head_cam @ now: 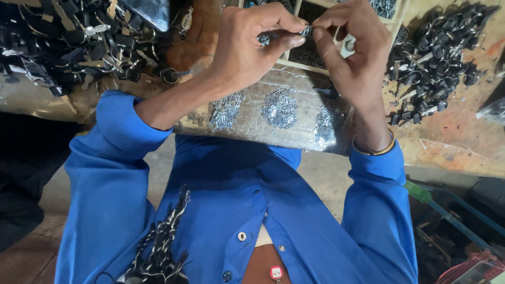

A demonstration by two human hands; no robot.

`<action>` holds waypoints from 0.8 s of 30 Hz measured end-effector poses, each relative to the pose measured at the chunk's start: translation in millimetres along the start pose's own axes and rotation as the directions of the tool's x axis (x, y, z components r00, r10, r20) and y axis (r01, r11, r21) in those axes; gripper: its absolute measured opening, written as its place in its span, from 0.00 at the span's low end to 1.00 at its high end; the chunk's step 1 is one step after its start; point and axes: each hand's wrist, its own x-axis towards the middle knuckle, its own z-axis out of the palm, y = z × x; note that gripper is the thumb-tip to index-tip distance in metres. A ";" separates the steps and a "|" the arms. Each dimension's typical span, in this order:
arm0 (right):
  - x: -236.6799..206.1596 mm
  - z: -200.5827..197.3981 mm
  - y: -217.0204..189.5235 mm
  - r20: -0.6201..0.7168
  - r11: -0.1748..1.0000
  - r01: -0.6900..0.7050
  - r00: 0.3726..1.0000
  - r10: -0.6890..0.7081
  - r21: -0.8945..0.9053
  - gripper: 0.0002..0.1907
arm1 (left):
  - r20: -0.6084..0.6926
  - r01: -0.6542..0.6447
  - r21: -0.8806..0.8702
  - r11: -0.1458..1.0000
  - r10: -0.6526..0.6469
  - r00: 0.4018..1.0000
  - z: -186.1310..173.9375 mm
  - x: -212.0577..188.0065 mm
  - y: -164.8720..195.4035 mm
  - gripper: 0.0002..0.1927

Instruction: The person sits at a workbench assembling keychains. They pick small metal hardware pieces from a compartment tray, fit them onto black rubber key fobs, and set finished keychains onto the table among piles of completed ones.

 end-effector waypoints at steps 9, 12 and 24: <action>6.4 -6.1 -1.1 0.019 0.997 -0.013 1.000 0.012 0.082 0.06 | 0.002 -0.007 0.009 1.000 0.007 1.000 -3.9 0.3 -1.9 0.06; 5.3 -5.8 1.9 0.032 0.998 -0.014 0.999 0.012 0.058 0.07 | -0.002 -0.034 0.038 0.999 0.034 0.999 -4.0 0.4 -3.5 0.06; -26.3 -55.1 -5.9 0.076 0.913 0.066 0.996 -0.039 -0.402 0.17 | -0.048 -0.039 -0.050 0.998 0.037 0.998 8.3 -25.2 -18.6 0.10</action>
